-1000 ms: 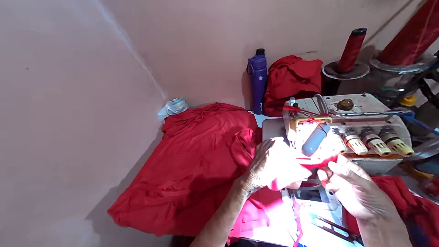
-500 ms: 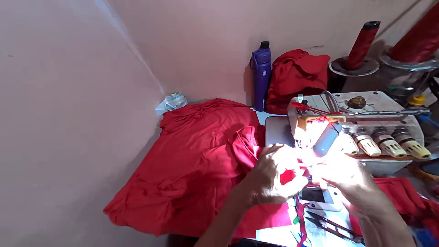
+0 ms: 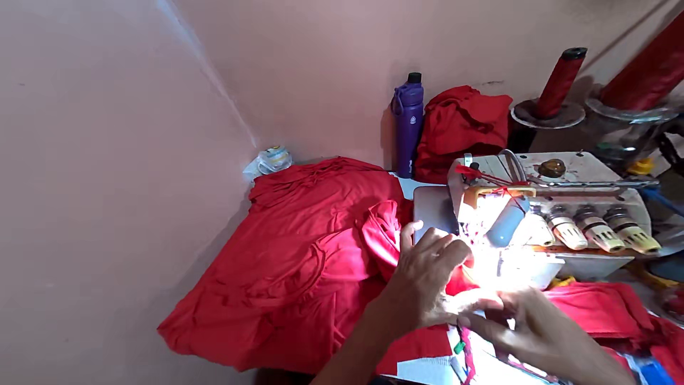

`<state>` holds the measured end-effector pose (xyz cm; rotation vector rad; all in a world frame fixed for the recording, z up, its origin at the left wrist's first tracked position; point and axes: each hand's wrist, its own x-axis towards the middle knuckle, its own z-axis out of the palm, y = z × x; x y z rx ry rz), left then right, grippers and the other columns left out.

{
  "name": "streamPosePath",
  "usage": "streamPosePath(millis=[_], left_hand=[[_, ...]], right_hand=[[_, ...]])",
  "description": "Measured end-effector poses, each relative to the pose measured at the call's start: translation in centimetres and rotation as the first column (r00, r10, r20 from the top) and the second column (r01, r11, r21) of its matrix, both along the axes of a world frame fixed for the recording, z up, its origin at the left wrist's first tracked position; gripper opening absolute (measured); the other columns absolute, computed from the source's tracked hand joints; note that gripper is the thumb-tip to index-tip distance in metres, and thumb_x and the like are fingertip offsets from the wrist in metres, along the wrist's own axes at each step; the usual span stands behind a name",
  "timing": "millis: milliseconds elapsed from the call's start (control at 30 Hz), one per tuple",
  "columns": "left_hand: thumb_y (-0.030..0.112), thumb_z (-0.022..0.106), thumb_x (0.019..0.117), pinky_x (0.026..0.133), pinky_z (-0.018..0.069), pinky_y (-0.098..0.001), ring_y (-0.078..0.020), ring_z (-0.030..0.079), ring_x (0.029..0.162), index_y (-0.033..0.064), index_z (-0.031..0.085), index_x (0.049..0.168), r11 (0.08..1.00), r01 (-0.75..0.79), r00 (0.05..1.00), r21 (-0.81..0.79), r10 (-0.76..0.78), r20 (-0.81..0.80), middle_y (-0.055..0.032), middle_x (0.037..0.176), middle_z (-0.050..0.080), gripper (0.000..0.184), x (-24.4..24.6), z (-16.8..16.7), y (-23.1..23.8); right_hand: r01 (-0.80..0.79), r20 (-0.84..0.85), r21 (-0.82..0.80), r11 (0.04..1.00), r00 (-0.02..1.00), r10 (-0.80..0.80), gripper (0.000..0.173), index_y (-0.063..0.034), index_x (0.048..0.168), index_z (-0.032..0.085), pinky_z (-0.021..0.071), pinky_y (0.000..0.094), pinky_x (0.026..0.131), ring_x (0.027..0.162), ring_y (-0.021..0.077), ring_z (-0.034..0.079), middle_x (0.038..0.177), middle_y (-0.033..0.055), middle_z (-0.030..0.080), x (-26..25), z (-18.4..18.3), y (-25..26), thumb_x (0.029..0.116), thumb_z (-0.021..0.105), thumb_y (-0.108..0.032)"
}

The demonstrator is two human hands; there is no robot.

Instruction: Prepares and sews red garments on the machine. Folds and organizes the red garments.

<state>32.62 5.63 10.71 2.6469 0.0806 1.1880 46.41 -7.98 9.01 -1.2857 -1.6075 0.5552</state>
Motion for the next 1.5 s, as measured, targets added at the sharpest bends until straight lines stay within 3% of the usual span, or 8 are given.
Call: streamPosePath(millis=[233,433,633,800,933,1233,1333,1500], left_hand=[[0.062,0.065,0.084,0.103,0.0455,-0.0488,-0.0289,0.067,0.108,0.0083,0.077,0.1,0.987,0.16,0.955,-0.028,-0.162,-0.249,-0.0127,0.104,0.075,0.057,0.1,-1.6,0.4],[0.036,0.069,0.0899,0.108,0.0425,-0.0526,-0.0291,0.068,0.11,0.0058,0.077,0.103,0.998,0.063,0.981,0.021,-0.058,-0.184,-0.0141,0.108,0.075,0.034,1.0,-3.2,1.9],[0.039,0.058,0.0968,0.099,0.0441,-0.0443,-0.0216,0.07,0.098,0.0135,0.078,0.089,0.976,-0.043,0.997,0.212,0.056,-0.058,-0.0068,0.094,0.076,0.033,0.9,-2.0,-0.7],[0.02,0.069,0.0853,0.098,0.0475,-0.0423,-0.0248,0.07,0.102,0.0003,0.075,0.096,0.981,-0.181,0.981,-0.063,0.185,0.063,-0.0143,0.101,0.076,0.023,0.9,-3.1,-0.2],[0.016,0.061,0.0945,0.094,0.0505,-0.047,-0.0243,0.066,0.106,0.0037,0.075,0.111,0.913,-0.278,0.961,-0.298,0.269,-0.069,-0.0109,0.109,0.071,0.025,1.4,-3.9,1.8],[0.024,0.062,0.0941,0.105,0.0403,-0.0542,-0.0273,0.067,0.113,0.0065,0.079,0.097,0.905,-0.363,0.927,-0.221,0.375,0.013,-0.0116,0.11,0.075,0.024,-1.4,-4.8,-2.2],[0.024,0.068,0.0915,0.104,0.0409,-0.0505,-0.0231,0.067,0.109,0.0084,0.079,0.095,0.898,-0.359,0.918,-0.256,0.388,0.076,-0.0086,0.106,0.075,0.019,-1.6,-5.3,-2.8],[0.028,0.062,0.094,0.105,0.0424,-0.0469,-0.0293,0.066,0.112,0.0052,0.076,0.095,0.947,-0.299,0.936,-0.114,0.315,0.158,-0.0181,0.109,0.073,0.026,-1.4,-4.5,-3.4]], right_hand=[[0.299,-0.082,0.001,0.954,0.951,-0.298,0.017,0.0056,0.09,0.074,0.0446,0.0167,0.052,0.054,0.0,0.052,0.071,0.0073,0.066,-4.0,-2.4,-3.0,0.089,0.069,-0.011],[0.408,-0.338,0.076,0.91,0.869,-0.361,0.01,0.0019,0.09,0.071,0.051,0.0103,0.061,0.065,-0.0083,0.058,0.083,-0.0015,0.069,-4.0,-6.2,-0.8,0.0911,0.068,-0.007],[0.347,-0.344,0.143,0.927,0.896,-0.282,0.008,-0.004,0.089,0.071,0.052,0.0075,0.068,0.073,-0.0134,0.059,0.081,-0.0111,0.068,-1.6,-5.4,0.9,0.0833,0.071,-0.01],[0.308,-0.373,0.13,0.942,0.896,-0.242,0.009,-0.008,0.089,0.073,0.0506,0.0079,0.062,0.068,-0.0117,0.058,0.081,-0.0112,0.069,-1.3,-5.6,1.0,0.0882,0.073,-0.017],[0.324,-0.386,0.136,0.936,0.888,-0.251,0.008,-0.0086,0.086,0.069,0.0509,0.0084,0.061,0.067,-0.011,0.058,0.078,-0.0118,0.067,-1.4,-5.9,1.5,0.0867,0.072,-0.016],[0.568,-0.269,0.048,0.821,0.799,-0.537,0.033,-0.0005,0.103,0.07,0.0527,0.0121,0.066,0.071,-0.0067,0.062,0.084,-0.0032,0.07,-2.7,-4.2,1.9,0.0853,0.077,-0.027],[0.657,-0.131,0.133,0.742,0.754,-0.644,0.027,-0.0004,0.089,0.073,0.0413,0.0151,0.055,0.057,-0.0022,0.049,0.068,-0.0013,0.06,-3.8,-3.5,1.3,0.0899,0.068,-0.026],[0.605,0.043,0.269,0.75,0.77,-0.636,0.017,0.0021,0.093,0.077,0.0553,0.0201,0.07,0.073,0.0099,0.069,0.088,0.0137,0.075,-6.3,-3.5,-1.8,0.0904,0.062,-0.007]])
